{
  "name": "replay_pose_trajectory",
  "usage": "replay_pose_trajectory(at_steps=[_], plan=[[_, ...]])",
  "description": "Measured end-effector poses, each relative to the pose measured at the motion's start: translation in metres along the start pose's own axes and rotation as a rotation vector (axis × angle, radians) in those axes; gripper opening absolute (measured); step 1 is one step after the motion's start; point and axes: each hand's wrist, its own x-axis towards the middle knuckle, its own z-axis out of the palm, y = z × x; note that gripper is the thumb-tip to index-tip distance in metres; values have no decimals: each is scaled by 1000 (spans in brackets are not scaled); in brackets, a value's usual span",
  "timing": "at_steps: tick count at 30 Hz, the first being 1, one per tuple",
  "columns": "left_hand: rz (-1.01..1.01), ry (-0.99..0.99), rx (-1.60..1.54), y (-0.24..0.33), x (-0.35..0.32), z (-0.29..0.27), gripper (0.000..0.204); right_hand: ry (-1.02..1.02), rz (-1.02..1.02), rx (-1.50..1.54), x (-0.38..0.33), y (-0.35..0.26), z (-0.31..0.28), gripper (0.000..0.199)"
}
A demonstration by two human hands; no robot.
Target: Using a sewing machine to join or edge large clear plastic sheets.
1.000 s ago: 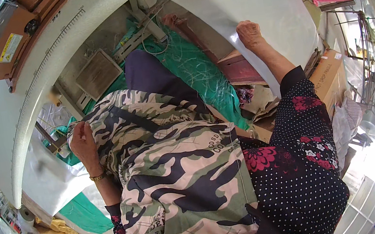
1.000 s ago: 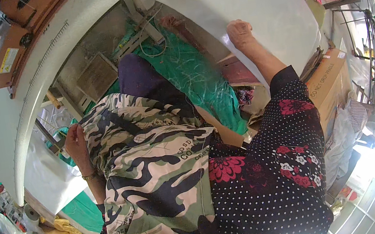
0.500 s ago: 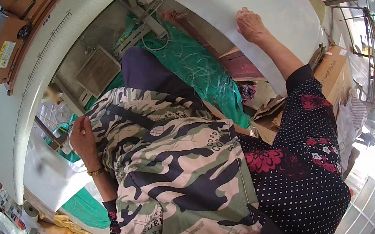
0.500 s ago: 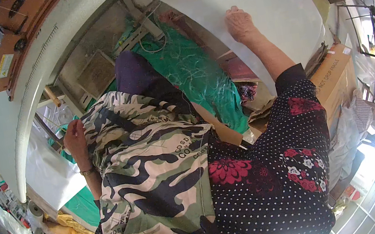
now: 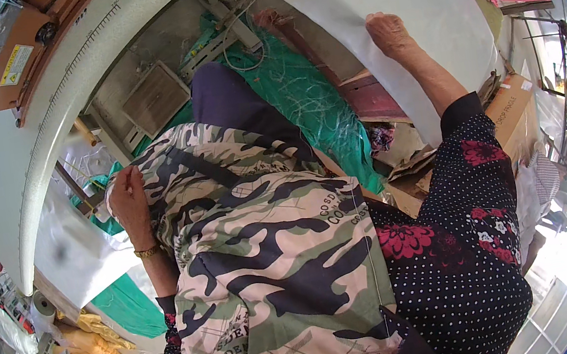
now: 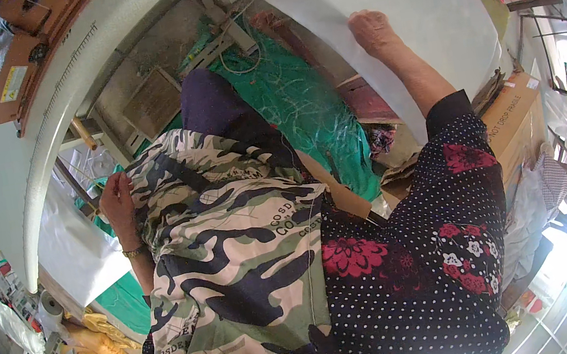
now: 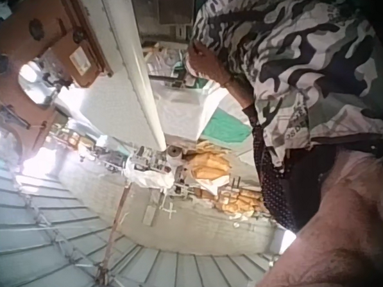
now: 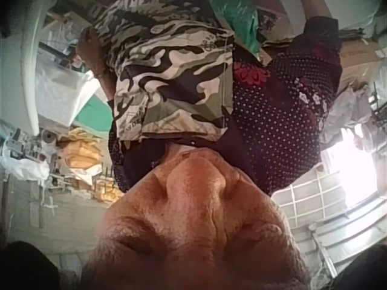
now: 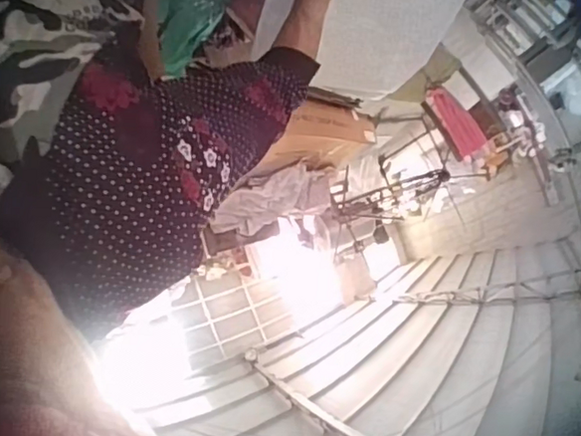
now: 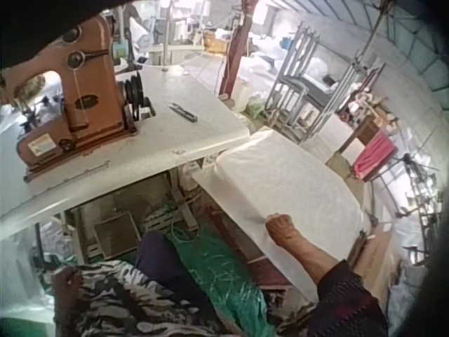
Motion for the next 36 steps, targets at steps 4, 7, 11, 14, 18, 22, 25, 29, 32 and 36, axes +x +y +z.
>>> replay_pose_trajectory(at_steps=[4,7,11,14,18,22,25,29,32,36], plan=[[-59,10,-65,5,-1,-1,21,-12,58,80,2,33,3,15],[-87,19,-28,8,-2,-3,21,282,39,295,2,78,20,15],[-84,11,20,8,1,-3,23,127,302,354,13,156,46,21],[-73,27,48,8,2,-4,24,95,465,669,14,193,55,24],[-106,-15,-173,22,5,-10,23,319,542,1704,6,187,30,25],[-86,-75,-289,63,16,-20,25,415,692,1841,-9,135,-38,29],[-42,-270,-561,109,26,-14,18,335,334,1641,-11,60,-83,33],[101,-587,-893,173,36,16,19,278,234,1912,-18,-53,-120,26],[158,-788,-1035,208,36,46,20,36,320,2146,-31,-100,-143,19],[85,-891,-1150,219,33,62,19,-25,288,2335,-43,-136,-154,18]])
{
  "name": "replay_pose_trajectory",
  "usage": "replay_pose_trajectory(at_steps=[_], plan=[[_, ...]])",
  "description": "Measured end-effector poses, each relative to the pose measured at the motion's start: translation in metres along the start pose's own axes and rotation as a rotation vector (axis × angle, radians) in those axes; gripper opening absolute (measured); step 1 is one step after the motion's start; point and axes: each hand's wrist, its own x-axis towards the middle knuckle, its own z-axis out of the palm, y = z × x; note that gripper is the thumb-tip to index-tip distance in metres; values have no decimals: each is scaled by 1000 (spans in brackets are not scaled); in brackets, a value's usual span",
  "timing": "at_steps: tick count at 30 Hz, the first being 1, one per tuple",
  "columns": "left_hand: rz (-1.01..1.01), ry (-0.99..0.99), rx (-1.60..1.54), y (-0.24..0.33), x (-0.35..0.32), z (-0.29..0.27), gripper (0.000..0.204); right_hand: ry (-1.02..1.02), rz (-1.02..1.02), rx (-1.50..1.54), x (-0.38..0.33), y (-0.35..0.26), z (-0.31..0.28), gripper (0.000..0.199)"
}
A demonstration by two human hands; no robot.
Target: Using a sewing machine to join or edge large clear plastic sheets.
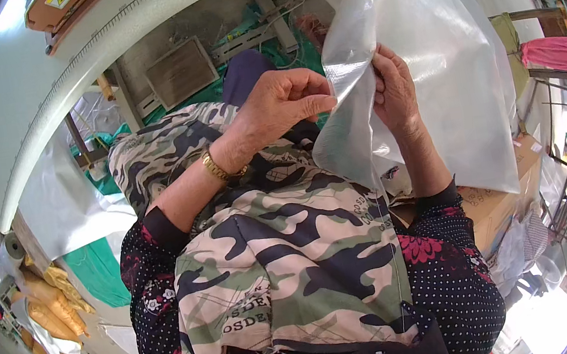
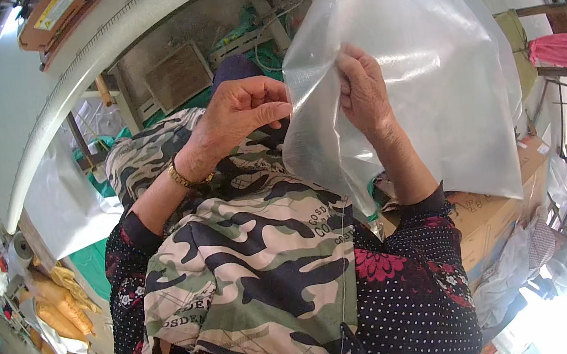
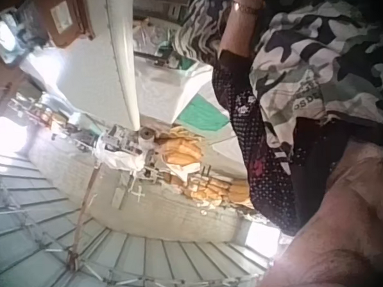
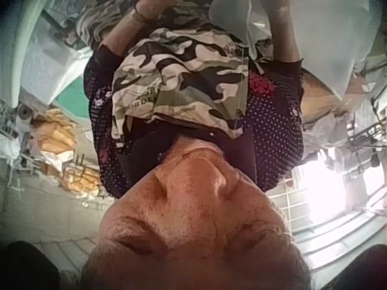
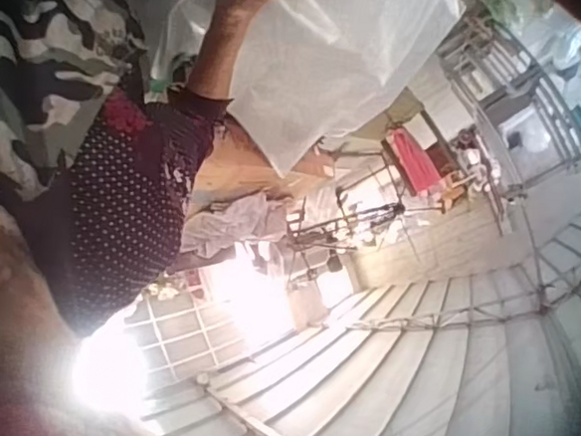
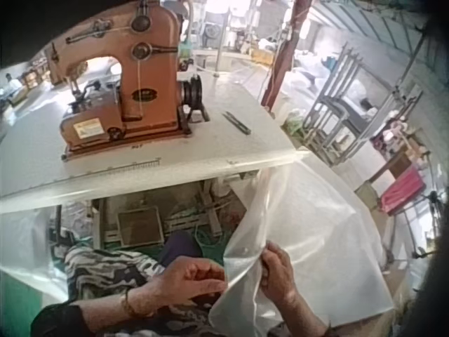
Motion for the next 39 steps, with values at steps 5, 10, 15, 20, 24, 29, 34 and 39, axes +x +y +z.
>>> replay_pose_trajectory(at_steps=[5,10,15,20,24,29,34,39], plan=[[-87,29,-63,-6,-5,-3,17,-74,-20,168,-5,14,7,28],[-78,22,-140,-8,-6,-2,18,-58,-57,125,-6,21,12,29],[-113,57,-312,-13,-8,-3,18,54,-203,-79,-9,33,14,25],[-36,64,-215,-26,-7,1,17,63,-339,-355,-17,48,20,19],[-81,183,-315,-26,-6,2,16,-45,-417,-569,-20,47,32,17],[120,383,160,-11,-13,-11,15,108,-731,-962,-34,27,48,13],[298,341,462,0,-9,-14,21,-70,-700,-1293,-40,13,73,24],[324,274,637,13,-20,-19,18,-219,-496,-1114,-29,12,78,17]])
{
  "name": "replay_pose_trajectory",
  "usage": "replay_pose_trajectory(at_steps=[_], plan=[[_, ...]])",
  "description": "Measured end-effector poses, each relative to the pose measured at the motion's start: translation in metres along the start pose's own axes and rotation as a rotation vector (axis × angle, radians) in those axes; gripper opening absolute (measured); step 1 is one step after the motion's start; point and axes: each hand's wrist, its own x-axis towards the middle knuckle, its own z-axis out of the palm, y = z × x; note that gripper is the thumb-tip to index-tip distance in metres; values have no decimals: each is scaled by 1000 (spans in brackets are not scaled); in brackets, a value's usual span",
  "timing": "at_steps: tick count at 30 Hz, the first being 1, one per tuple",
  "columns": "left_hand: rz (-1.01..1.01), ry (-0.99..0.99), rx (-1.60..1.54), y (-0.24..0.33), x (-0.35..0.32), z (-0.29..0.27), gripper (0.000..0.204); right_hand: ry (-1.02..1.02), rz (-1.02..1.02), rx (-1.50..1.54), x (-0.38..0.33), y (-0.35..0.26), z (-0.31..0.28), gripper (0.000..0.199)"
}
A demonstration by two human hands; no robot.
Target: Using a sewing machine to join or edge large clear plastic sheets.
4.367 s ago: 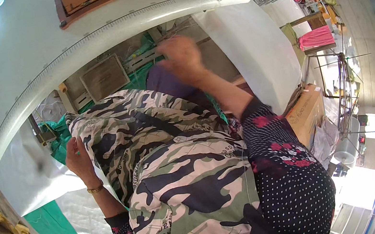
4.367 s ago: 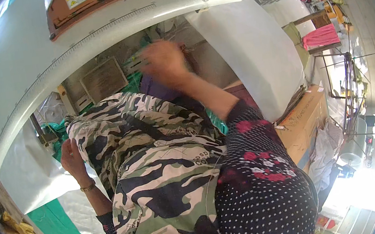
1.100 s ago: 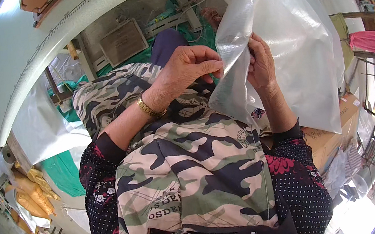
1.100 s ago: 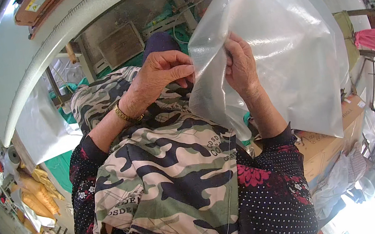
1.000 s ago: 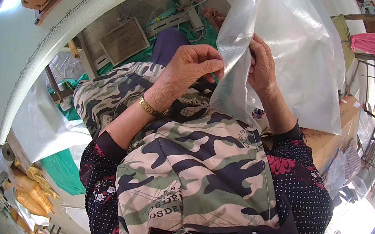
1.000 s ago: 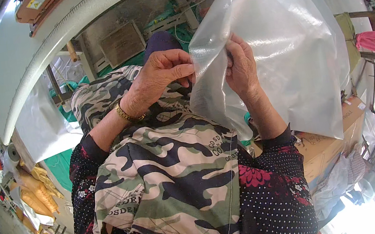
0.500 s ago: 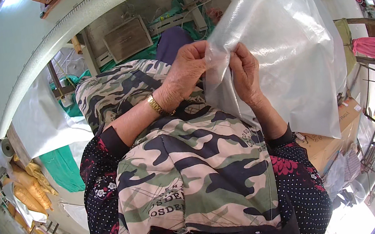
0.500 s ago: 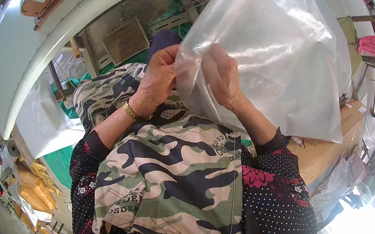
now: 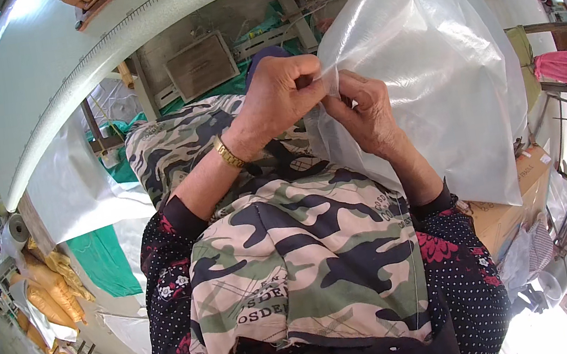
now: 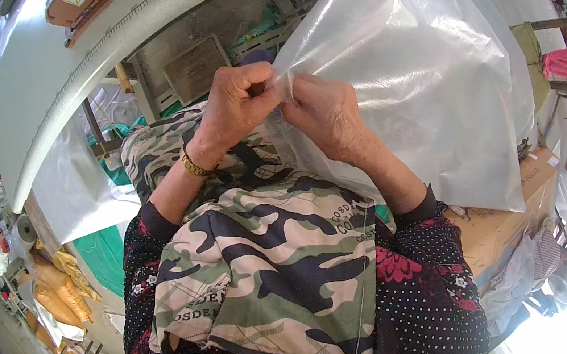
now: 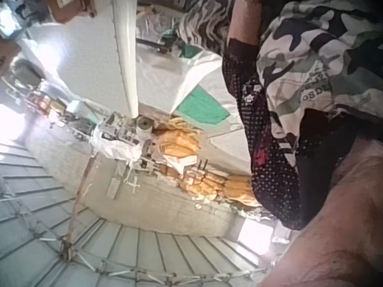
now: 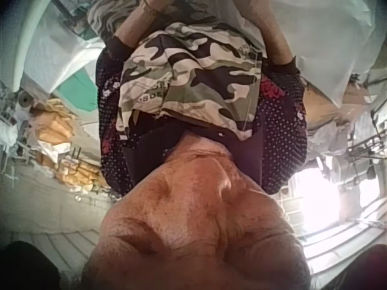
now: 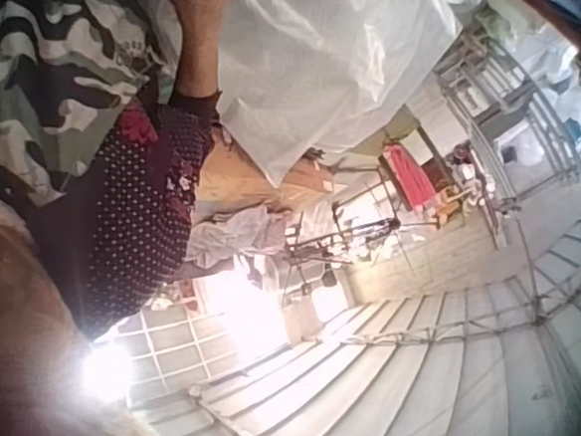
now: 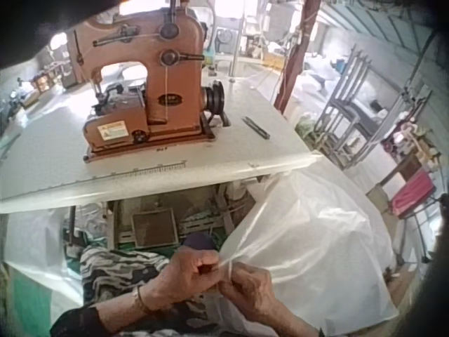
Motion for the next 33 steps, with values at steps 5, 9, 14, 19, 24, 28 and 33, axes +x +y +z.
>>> replay_pose_trajectory(at_steps=[5,9,14,19,24,28,33], plan=[[249,370,490,-7,-11,-31,16,482,-231,-32,-19,66,-36,17],[96,765,890,-17,-51,-107,23,832,29,-464,-41,218,-180,20],[-52,981,888,-49,-133,-147,18,653,837,-734,-166,380,-328,37],[133,1321,406,-86,-233,-249,15,737,889,-548,-209,355,-323,46],[-357,1618,345,-107,-345,-306,15,960,507,464,-148,207,-231,57],[-444,1571,269,-120,-343,-299,15,829,427,866,-99,100,-152,66],[-436,1443,243,-121,-293,-289,16,329,171,514,-8,59,-118,62]])
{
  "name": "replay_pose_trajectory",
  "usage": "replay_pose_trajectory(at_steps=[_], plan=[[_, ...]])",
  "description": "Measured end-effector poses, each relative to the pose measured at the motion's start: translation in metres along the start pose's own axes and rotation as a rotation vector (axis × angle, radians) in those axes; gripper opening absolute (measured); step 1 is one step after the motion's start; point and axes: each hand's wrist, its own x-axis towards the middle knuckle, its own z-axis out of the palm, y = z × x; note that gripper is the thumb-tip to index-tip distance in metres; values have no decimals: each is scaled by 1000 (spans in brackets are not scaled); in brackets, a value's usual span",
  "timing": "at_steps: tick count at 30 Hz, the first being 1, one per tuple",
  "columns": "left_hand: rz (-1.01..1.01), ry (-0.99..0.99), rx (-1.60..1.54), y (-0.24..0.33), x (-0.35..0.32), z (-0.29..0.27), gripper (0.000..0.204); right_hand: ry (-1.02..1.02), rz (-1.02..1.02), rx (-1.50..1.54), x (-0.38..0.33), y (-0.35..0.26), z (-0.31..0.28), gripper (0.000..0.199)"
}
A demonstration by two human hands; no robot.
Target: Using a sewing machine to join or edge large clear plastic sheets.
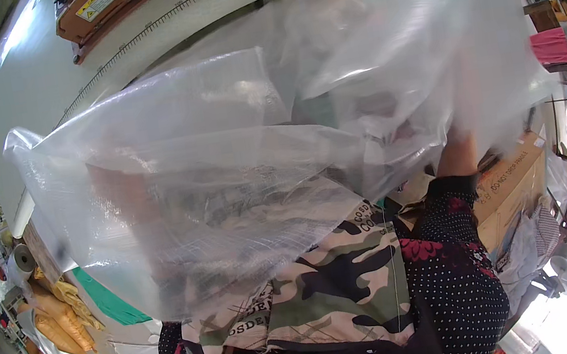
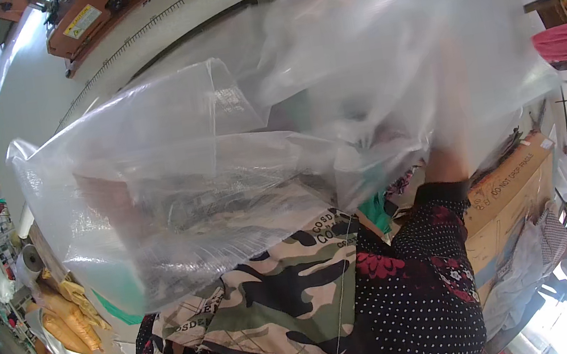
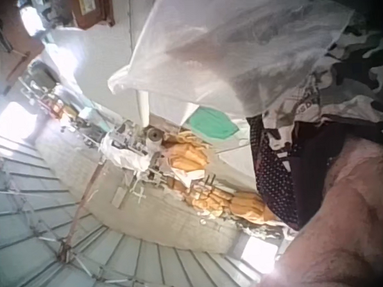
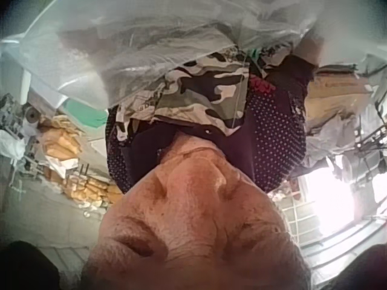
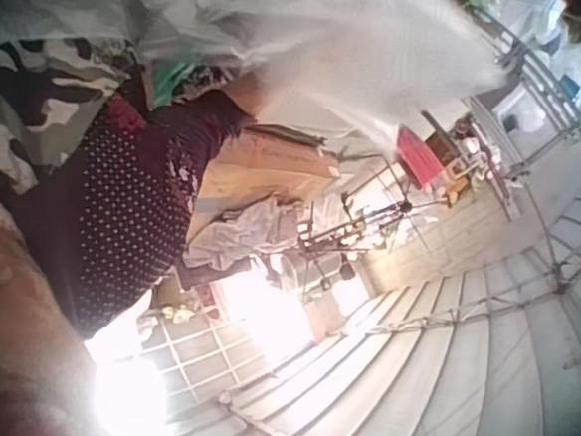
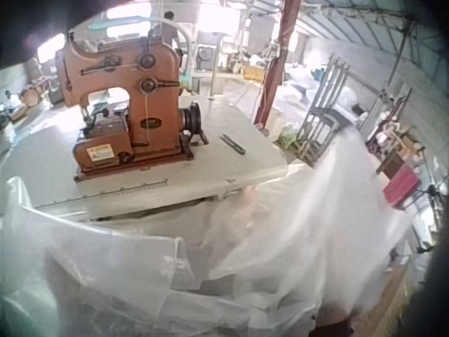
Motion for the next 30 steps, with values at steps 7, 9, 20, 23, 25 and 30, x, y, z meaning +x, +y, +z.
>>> replay_pose_trajectory(at_steps=[7,9,20,23,25,30], plan=[[89,-91,-9,16,29,55,19,-146,-124,-578,52,101,-77,50],[119,-65,18,12,47,49,19,161,-99,-413,47,145,-164,45],[368,89,605,33,34,0,24,1232,-3,-512,-47,115,-304,44],[579,-440,335,74,-63,108,25,896,-278,-274,-20,62,-184,47],[727,-871,195,106,-143,172,26,617,-423,-132,-10,34,-102,49],[1070,-1607,15,155,-289,247,29,-169,-774,-143,13,42,50,55]])
